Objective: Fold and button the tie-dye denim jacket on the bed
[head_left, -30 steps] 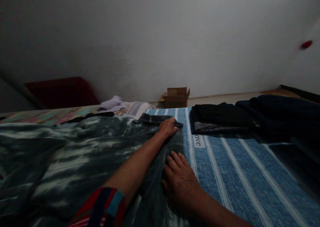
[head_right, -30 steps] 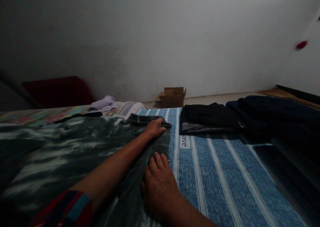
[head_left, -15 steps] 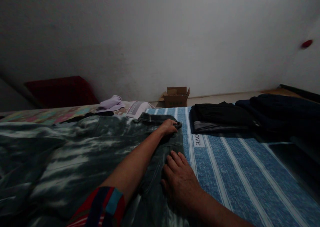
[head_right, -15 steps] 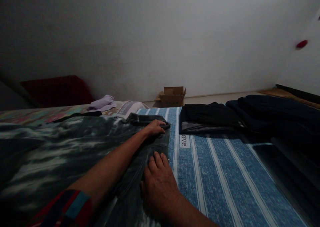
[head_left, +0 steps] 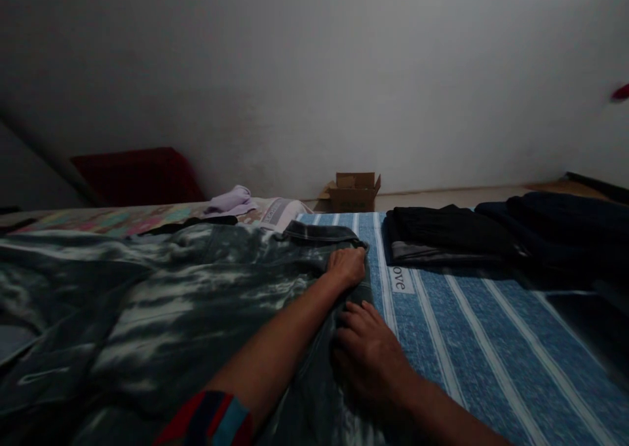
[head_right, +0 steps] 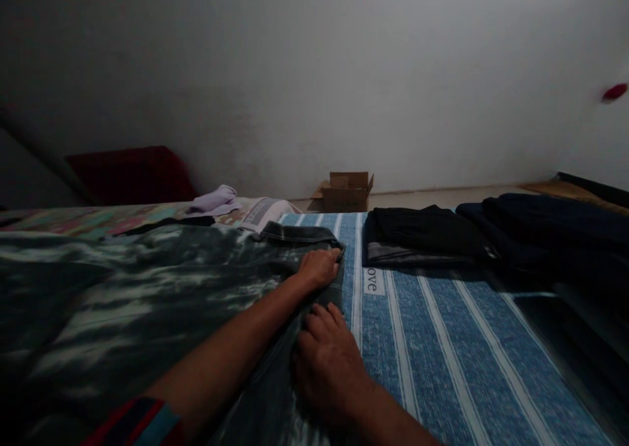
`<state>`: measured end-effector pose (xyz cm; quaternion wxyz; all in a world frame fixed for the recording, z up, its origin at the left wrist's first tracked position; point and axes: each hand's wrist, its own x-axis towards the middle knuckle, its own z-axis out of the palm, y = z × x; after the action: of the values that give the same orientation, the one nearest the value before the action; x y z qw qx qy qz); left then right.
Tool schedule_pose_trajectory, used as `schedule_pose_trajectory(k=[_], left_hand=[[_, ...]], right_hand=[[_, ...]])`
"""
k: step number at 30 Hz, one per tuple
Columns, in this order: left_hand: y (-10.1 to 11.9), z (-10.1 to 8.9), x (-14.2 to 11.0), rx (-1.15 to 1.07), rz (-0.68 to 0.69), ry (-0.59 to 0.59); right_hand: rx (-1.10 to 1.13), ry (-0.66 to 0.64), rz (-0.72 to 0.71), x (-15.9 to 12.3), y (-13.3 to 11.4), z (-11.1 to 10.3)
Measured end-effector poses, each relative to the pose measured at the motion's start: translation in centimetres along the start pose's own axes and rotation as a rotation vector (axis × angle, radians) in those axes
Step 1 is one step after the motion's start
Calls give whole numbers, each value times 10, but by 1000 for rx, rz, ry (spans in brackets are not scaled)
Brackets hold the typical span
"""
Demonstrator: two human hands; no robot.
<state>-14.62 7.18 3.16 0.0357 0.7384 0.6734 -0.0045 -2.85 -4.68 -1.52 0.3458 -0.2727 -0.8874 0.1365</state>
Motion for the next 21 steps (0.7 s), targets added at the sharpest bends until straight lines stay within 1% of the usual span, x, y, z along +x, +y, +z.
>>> schedule_pose_trajectory(k=[2, 3, 5, 6, 7, 8, 10, 12, 13, 16, 19, 21], left_hand=[[0, 4, -4, 6, -2, 19], [0, 6, -5, 3, 0, 24], [-1, 8, -5, -10, 9, 23], [-2, 9, -5, -17, 14, 22], [-2, 10, -5, -24, 17, 23], [-2, 10, -5, -30, 18, 27], [-1, 12, -5, -39, 13, 39], [0, 13, -5, -43, 6, 42], [1, 14, -5, -43, 3, 39], [2, 15, -5, -39, 8, 34], [3, 16, -6, -37, 31, 42], [4, 16, -7, -40, 42, 54]], right_hand=[[76, 70, -55, 4, 12, -11], [90, 112, -41, 9, 20, -18], [49, 196, 90, 26, 39, -34], [-5, 216, 175, 38, 48, -41], [-82, 207, 265, 52, 58, -47], [-157, 158, 349, 67, 67, -51], [-262, -8, 503, 99, 84, -54], [-331, -189, 621, 128, 97, -49], [-340, -226, 646, 139, 102, -44], [-343, -276, 694, 160, 117, -28], [-323, -283, 750, 166, 133, -15], [-292, -285, 776, 165, 144, -12]])
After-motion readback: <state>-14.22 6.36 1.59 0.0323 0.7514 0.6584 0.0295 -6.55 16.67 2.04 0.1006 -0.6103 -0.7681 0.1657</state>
